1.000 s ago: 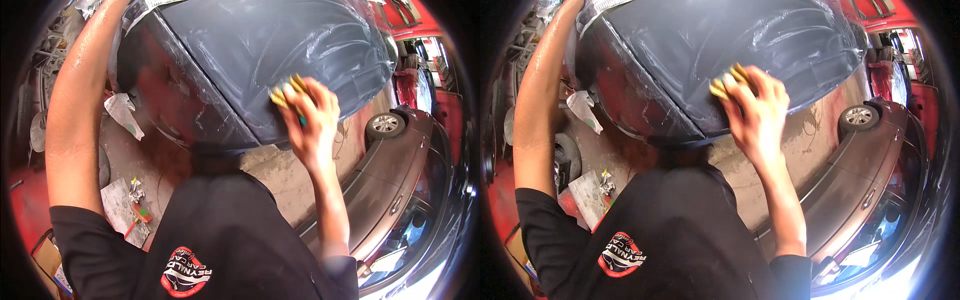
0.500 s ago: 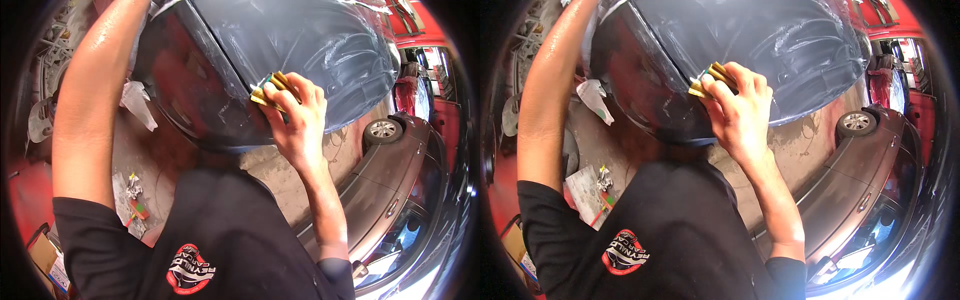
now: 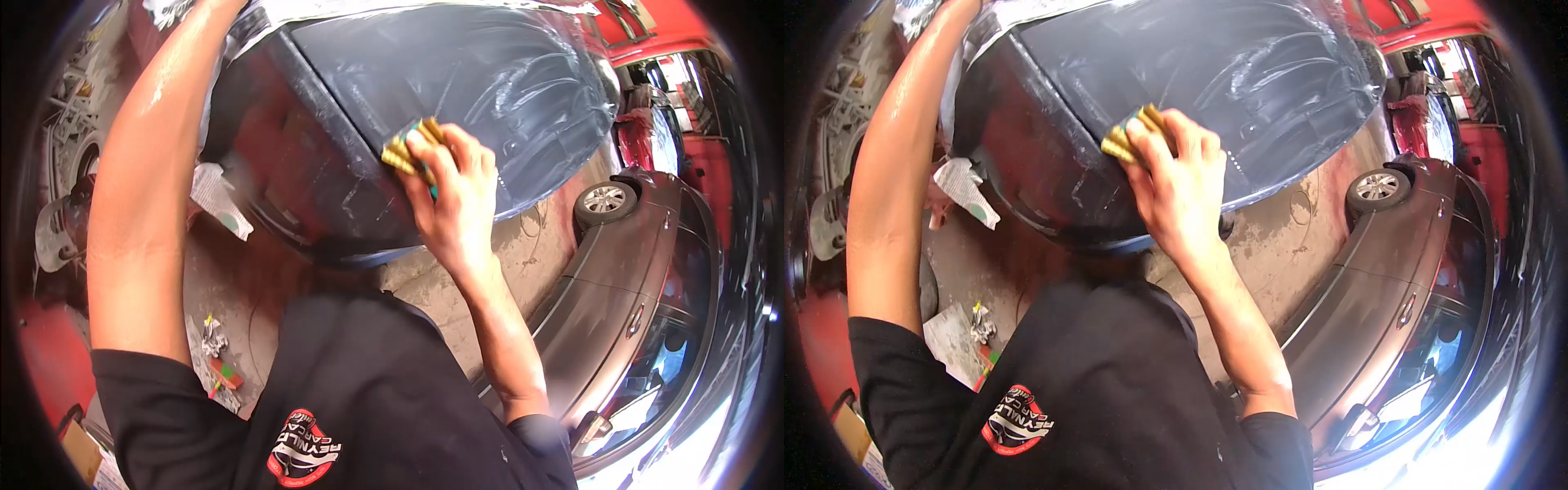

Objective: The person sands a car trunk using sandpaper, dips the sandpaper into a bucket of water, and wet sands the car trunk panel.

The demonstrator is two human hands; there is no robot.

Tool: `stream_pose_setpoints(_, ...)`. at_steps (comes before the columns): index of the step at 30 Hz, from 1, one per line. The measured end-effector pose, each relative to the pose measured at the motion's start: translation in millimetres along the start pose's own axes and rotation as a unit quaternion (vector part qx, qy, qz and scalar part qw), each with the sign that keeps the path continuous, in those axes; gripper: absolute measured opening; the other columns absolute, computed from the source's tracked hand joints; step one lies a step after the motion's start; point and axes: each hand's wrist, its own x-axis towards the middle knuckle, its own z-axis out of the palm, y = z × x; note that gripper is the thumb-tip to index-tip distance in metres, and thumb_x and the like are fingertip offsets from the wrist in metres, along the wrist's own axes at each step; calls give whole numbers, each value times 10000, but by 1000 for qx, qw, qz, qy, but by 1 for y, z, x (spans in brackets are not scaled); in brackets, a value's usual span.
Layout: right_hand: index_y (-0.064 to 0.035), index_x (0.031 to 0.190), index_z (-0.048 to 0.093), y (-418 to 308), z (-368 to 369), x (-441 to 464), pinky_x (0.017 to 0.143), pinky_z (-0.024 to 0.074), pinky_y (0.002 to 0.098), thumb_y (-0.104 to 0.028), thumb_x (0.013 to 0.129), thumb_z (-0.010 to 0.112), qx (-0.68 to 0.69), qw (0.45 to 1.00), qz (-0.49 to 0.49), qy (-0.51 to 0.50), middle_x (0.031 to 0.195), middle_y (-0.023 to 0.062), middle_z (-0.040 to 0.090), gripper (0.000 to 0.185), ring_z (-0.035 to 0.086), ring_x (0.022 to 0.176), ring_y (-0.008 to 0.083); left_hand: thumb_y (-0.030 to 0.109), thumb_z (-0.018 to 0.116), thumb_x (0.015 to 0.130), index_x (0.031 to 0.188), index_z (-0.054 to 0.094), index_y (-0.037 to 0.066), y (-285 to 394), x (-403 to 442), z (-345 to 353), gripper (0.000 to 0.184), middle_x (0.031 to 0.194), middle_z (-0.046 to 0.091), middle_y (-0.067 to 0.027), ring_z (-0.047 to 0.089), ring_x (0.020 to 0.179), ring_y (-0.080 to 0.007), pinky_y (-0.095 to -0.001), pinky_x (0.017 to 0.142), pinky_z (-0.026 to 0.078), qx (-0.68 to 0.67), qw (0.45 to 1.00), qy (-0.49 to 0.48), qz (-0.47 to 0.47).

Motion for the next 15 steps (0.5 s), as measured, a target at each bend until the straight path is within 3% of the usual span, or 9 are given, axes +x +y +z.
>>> stream_pose_setpoints(2,-185,1334,754,19,-18,-20,1028,510,516,-100,762,923,-28,999,-29,-28,1401,130,656,603,636,1227,378,475,593,1050,1490,689,175,-5,1,6,541,1455,707,-202,673,1303,-430,-551,1120,523,28,999,-12,25)
stream_pose_setpoints(4,-99,1190,750,94,-27,-34,1041,518,533,-135,811,873,-107,992,-64,35,1318,168,702,401,666,1190,422,478,598,1050,1502,680,175,-5,7,4,550,1463,703,-202,671,1314,-421,-537,1131,517,13,996,-86,-28)
stream_pose_setpoints(6,-63,1161,746,187,-65,-26,993,554,546,-250,1000,782,-166,980,106,28,1259,208,730,249,687,1170,424,476,602,1050,1500,679,173,-1,2,-1,548,1467,702,-200,669,1323,-412,-525,1136,516,-12,989,-127,-71)
stream_pose_setpoints(7,-62,1173,749,244,-76,-23,978,562,535,-293,1020,780,-153,975,154,41,1255,202,739,279,701,1148,421,471,603,1050,1493,684,172,4,1,-8,541,1467,701,-197,668,1326,-407,-521,1136,517,-30,988,-126,-85)
stream_pose_setpoints(9,-62,1199,754,273,-87,-25,955,575,518,-355,1041,778,-176,958,220,51,1255,193,753,333,725,1105,421,466,608,1049,1474,690,163,10,1,-9,529,1454,707,-199,674,1317,-411,-521,1120,529,-67,993,-69,-63)
stream_pose_setpoints(11,-72,1196,758,232,-76,-19,973,560,509,-355,1042,771,-198,957,207,38,1227,181,756,323,718,1109,402,460,626,1044,1441,700,140,10,0,-9,515,1414,726,-215,699,1274,-432,-526,1080,558,-36,999,-7,-28)
stream_pose_setpoints(12,-80,1171,757,188,-64,-19,1009,528,511,-326,1025,781,-187,972,133,40,1248,177,726,286,681,1152,383,462,627,1044,1435,704,138,13,0,-12,513,1408,728,-219,702,1269,-433,-529,1075,560,-37,997,-36,-59)
stream_pose_setpoints(13,-77,1136,746,141,-51,-27,1034,499,526,-267,978,810,-171,976,130,27,1288,183,684,256,639,1181,392,465,627,1045,1429,709,137,14,2,-15,512,1403,730,-224,705,1264,-435,-531,1070,563,-37,993,-65,-88)
stream_pose_setpoints(15,-108,1178,760,64,-44,-53,1028,501,549,-206,864,878,-87,995,47,-2,1357,178,662,349,627,1226,425,461,615,1048,1391,735,139,20,2,-20,485,1377,736,-236,716,1238,-435,-538,1045,574,-31,988,-97,-117)
